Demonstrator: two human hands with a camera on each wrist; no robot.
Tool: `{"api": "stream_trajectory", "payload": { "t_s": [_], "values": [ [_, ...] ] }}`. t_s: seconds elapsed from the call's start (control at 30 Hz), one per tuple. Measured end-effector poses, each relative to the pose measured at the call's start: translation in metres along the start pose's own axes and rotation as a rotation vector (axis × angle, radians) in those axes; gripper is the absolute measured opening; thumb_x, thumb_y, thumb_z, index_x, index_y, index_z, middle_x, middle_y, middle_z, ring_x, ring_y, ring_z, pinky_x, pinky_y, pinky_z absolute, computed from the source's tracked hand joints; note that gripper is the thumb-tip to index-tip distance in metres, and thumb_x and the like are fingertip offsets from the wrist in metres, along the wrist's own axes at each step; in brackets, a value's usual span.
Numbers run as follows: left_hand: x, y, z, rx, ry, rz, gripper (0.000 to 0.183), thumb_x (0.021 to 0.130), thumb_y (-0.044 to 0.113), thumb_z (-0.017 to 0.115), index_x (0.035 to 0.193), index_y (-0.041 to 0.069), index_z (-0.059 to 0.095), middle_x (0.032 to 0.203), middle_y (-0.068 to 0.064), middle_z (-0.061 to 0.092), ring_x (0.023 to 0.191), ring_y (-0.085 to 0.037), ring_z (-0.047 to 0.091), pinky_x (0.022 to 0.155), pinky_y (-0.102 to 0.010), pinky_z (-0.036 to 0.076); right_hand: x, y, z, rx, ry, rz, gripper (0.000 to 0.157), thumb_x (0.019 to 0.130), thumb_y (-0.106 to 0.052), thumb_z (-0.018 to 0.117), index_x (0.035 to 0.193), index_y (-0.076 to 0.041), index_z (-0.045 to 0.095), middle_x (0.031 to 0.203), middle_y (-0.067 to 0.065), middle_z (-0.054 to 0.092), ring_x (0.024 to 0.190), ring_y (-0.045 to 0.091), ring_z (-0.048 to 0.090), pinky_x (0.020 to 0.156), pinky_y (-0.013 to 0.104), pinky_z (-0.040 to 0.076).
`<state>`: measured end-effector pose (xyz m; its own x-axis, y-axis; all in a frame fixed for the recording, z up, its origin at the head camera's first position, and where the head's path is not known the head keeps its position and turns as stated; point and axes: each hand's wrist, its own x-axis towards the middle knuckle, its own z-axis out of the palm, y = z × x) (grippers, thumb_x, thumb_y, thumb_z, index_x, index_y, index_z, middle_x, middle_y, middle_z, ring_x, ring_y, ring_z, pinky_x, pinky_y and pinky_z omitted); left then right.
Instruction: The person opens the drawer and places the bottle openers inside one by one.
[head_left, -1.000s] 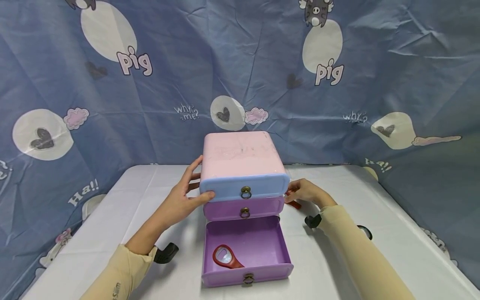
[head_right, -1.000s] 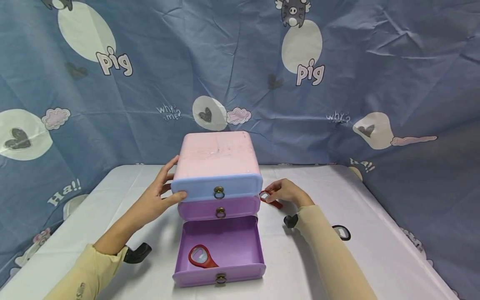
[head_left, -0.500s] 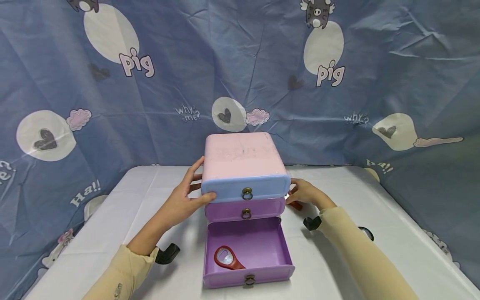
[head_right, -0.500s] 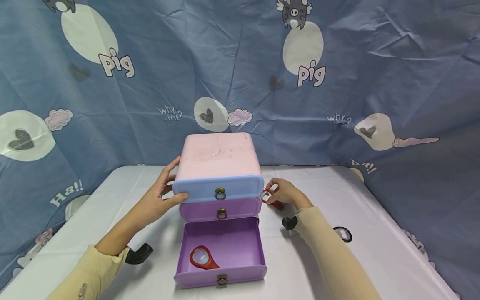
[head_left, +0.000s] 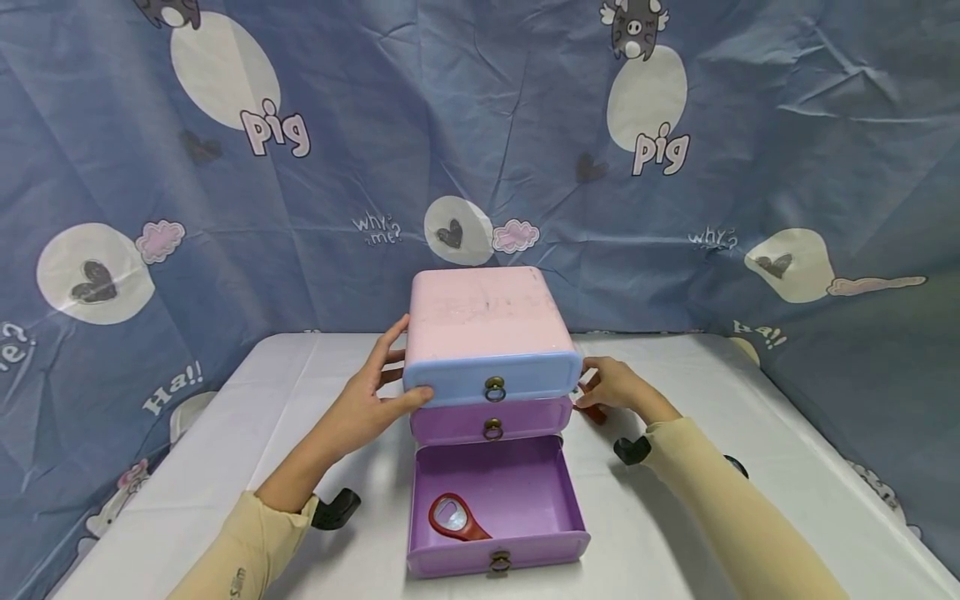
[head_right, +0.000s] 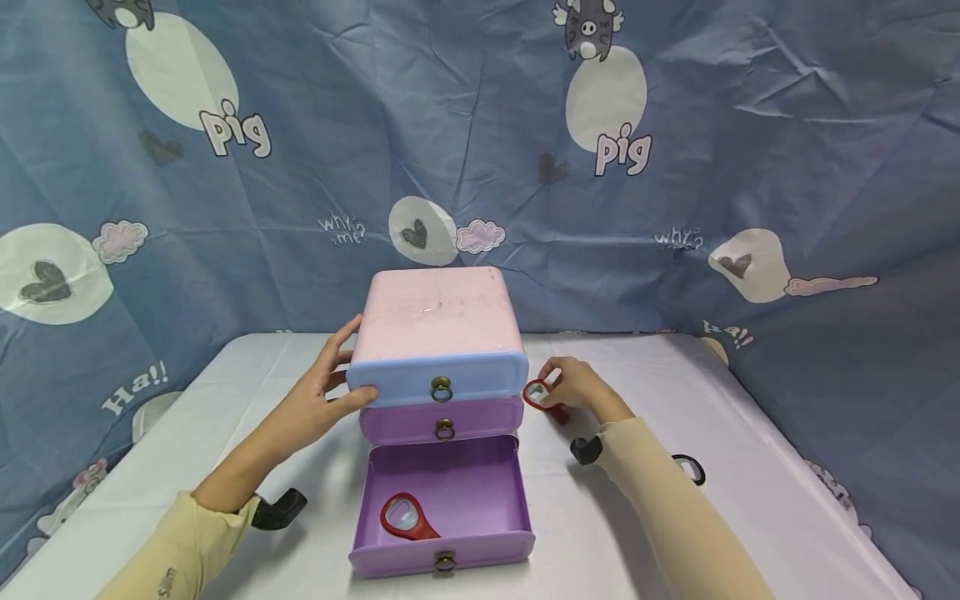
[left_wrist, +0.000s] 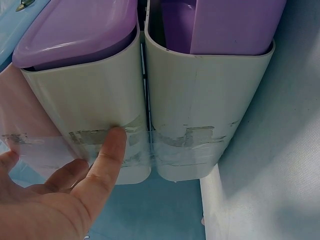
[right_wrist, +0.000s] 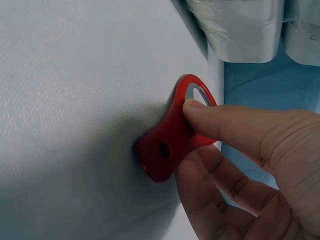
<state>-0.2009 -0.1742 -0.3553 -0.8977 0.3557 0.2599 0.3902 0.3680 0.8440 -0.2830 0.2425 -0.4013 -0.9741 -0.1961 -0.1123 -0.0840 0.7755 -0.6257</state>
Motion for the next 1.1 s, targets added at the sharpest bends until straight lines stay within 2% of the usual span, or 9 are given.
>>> {"api": "stream_trajectory", "payload": {
  "t_s": [0.13, 0.4, 0.63, 0.8, 0.9, 1.1],
  "values": [
    [0.000, 0.000, 0.000, -0.002, -0.001, 0.003, 0.098, 0.100, 0.037, 0.077, 0.169, 0.054, 0.011, 0.170, -0.021, 0.034, 0.151, -0.050, 0.045, 0.105, -0.064, 0.056, -0.004, -0.001, -0.004, 0.021, -0.009, 0.001, 0.037, 0.087, 0.000, 0.084, 0.120, 0.001, 0.066, 0.100, 0.019, 0.075, 0.071, 0.016, 0.069, 0.066, 0.029, 0.060],
    [0.002, -0.002, 0.000, -0.012, -0.001, 0.006, 0.098, 0.098, 0.037, 0.079, 0.169, 0.054, 0.012, 0.169, -0.020, 0.037, 0.151, -0.049, 0.046, 0.105, -0.063, 0.056, -0.011, 0.003, -0.008, 0.047, -0.018, -0.001, 0.034, 0.091, 0.001, 0.081, 0.124, 0.001, 0.070, 0.097, 0.013, 0.072, 0.072, 0.013, 0.067, 0.067, 0.029, 0.063],
    [0.002, -0.001, 0.000, -0.003, -0.001, 0.017, 0.098, 0.099, 0.038, 0.078, 0.169, 0.054, 0.011, 0.169, -0.019, 0.036, 0.151, -0.048, 0.046, 0.107, -0.065, 0.054, -0.021, 0.004, -0.018, 0.048, 0.002, -0.044, 0.033, 0.093, 0.001, 0.077, 0.125, 0.003, 0.071, 0.097, 0.015, 0.073, 0.072, 0.013, 0.070, 0.072, 0.034, 0.066],
    [0.003, -0.002, 0.002, -0.003, -0.009, 0.014, 0.098, 0.099, 0.039, 0.078, 0.169, 0.054, 0.010, 0.170, -0.019, 0.036, 0.151, -0.048, 0.046, 0.108, -0.065, 0.053, -0.030, 0.007, -0.024, 0.095, 0.007, -0.067, 0.035, 0.094, 0.003, 0.076, 0.127, 0.006, 0.069, 0.095, 0.014, 0.072, 0.074, 0.014, 0.071, 0.074, 0.037, 0.067],
    [0.002, -0.002, 0.000, -0.011, -0.009, 0.007, 0.099, 0.099, 0.037, 0.078, 0.169, 0.054, 0.010, 0.170, -0.019, 0.035, 0.152, -0.048, 0.045, 0.106, -0.064, 0.055, -0.035, 0.003, -0.028, 0.116, 0.012, -0.085, 0.036, 0.094, 0.002, 0.076, 0.129, 0.005, 0.069, 0.096, 0.014, 0.072, 0.078, 0.016, 0.072, 0.075, 0.036, 0.067],
    [0.004, -0.002, -0.001, -0.016, -0.010, 0.010, 0.097, 0.099, 0.037, 0.078, 0.166, 0.060, 0.011, 0.170, -0.016, 0.035, 0.152, -0.046, 0.045, 0.106, -0.064, 0.054, -0.052, -0.008, -0.038, 0.074, 0.041, -0.128, 0.038, 0.096, -0.001, 0.077, 0.132, 0.002, 0.068, 0.102, 0.017, 0.075, 0.083, 0.019, 0.075, 0.076, 0.036, 0.067]
  ]
}}
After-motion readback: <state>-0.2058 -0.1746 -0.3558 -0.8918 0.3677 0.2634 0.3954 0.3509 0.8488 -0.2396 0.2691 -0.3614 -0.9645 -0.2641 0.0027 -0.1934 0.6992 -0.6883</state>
